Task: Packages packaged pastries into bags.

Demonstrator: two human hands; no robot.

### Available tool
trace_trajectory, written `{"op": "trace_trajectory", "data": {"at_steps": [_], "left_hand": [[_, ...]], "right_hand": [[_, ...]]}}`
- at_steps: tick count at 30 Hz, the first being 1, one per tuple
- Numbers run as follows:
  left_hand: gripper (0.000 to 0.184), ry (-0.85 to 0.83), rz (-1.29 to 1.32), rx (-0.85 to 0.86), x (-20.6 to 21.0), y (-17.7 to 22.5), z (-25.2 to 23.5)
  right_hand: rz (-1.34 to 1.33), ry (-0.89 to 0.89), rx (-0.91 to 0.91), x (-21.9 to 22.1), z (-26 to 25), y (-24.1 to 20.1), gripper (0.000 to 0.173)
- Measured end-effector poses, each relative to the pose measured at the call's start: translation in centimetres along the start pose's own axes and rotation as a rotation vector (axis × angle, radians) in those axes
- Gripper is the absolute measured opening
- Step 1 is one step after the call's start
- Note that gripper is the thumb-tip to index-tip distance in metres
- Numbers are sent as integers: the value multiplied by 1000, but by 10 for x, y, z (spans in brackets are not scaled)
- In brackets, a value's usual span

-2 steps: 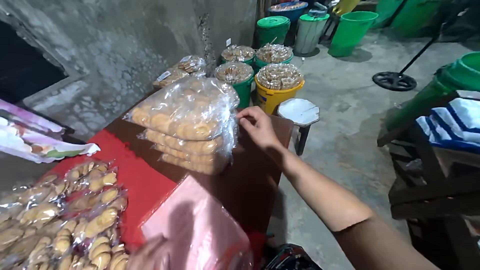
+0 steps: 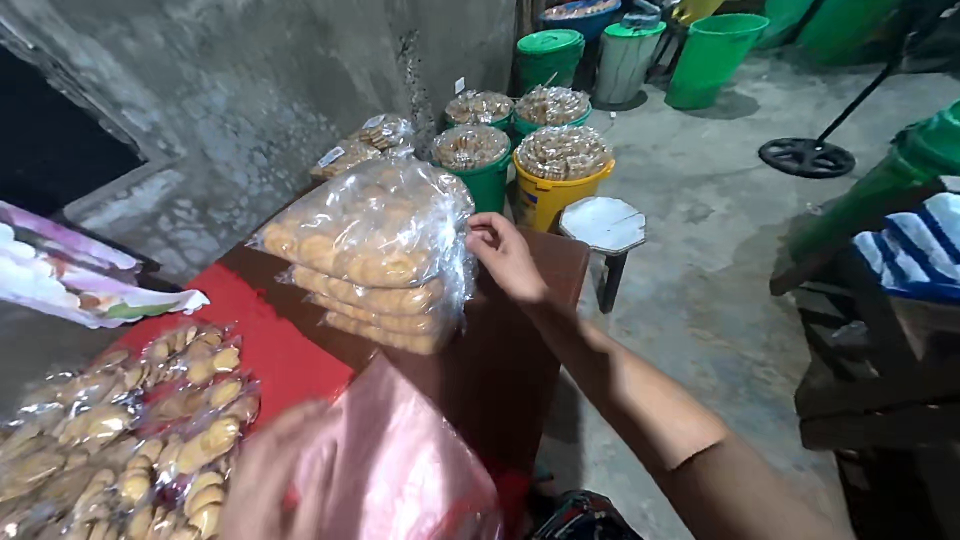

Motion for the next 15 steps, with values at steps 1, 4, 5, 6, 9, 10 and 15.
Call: {"op": "trace_trajectory", "data": {"at_steps": [1, 4, 5, 6, 9, 10, 15], "left_hand": [[38, 43, 118, -37, -5, -4, -33], [47, 286, 707, -420, -4, -47, -125], [54, 368, 839, -570, -3, -65, -151], [66, 395, 927, -679, -1, -82, -170], [73, 419, 948, -782, 11, -120, -214], [64, 403, 945, -768, 14, -123, -222], [58, 594, 1071, -607, 22, -112, -192]], "right_hand": [[-119, -5, 64, 0, -4, 2, 45], [-301, -79, 204, -2, -24, 6, 70], [-276, -116, 230, -3, -34, 5, 75], [-222, -148, 240, -4, -44, 4, 77], [-80, -208, 183, -2, -75, -5, 71], [-57, -217, 166, -1, -79, -8, 69], [-71, -156, -11, 15, -71, -20, 66]]}}
Point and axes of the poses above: each hand's wrist, its own z-axis away from the middle knuckle, its own x-axis out of the palm, y = z × x, the point moved 2 cm from there along -z, towards the middle knuckle, and after that the axes turned 12 degrees about -y, right-handed, at the moved point
